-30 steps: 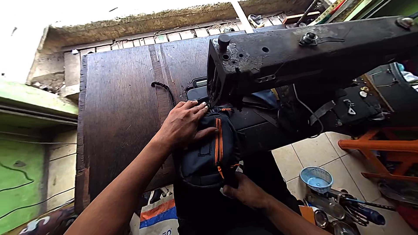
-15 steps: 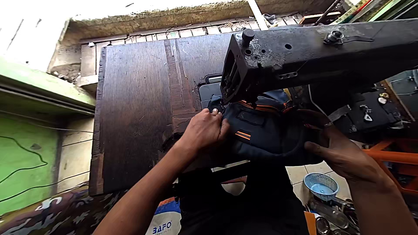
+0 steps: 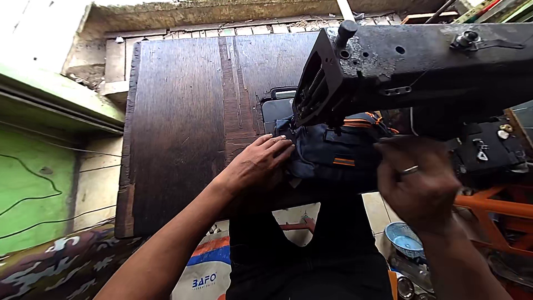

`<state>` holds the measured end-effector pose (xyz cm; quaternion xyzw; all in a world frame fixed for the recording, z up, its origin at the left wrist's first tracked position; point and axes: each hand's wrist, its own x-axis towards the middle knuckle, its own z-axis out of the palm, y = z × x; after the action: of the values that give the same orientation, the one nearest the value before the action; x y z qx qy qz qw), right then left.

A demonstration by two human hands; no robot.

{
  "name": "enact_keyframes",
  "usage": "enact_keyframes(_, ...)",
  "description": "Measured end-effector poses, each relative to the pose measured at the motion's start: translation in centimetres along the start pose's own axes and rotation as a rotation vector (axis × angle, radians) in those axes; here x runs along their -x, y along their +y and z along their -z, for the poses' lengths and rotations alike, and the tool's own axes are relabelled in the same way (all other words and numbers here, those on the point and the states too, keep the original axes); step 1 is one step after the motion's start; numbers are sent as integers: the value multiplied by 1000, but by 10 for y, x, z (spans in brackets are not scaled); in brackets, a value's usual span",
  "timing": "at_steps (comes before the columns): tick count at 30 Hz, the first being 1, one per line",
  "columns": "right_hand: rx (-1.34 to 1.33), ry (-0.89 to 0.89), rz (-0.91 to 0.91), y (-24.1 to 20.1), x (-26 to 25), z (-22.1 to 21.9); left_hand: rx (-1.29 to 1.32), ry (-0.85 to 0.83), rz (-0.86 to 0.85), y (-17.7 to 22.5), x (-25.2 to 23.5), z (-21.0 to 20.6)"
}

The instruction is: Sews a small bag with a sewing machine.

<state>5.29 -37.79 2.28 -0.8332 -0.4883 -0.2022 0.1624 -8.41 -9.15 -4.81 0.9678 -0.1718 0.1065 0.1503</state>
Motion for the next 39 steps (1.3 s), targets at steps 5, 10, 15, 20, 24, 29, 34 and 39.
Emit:
enact_keyframes(5,-193,-288,352,-42,-35,-43,-60,44,-89,-5,-1,-1)
enact_keyframes(10,-41,-404,201,-52,-51,-63,-143,62,-116,-9,-7,0)
enact_keyframes(15,105,-509,42,-69,-60,-70,-254,148,-67,-7,-11,-9)
enact_keyframes(20,133,-546,-9,-71,-62,-70,-253,165,-19,-11,-11,-12)
enact_keyframes(24,147,-604,-31,-71,-65,-74,-234,163,17,-16,-13,-15)
enact_keyframes(29,97,-397,31,-64,-51,-77,-185,156,44,-18,-12,-15)
enact_keyframes(34,82,-451,29,-62,-53,-75,-146,95,56,-21,-17,-9)
enact_keyframes(39,72,-518,47,-61,-61,-73,-134,90,81,-22,-16,-6)
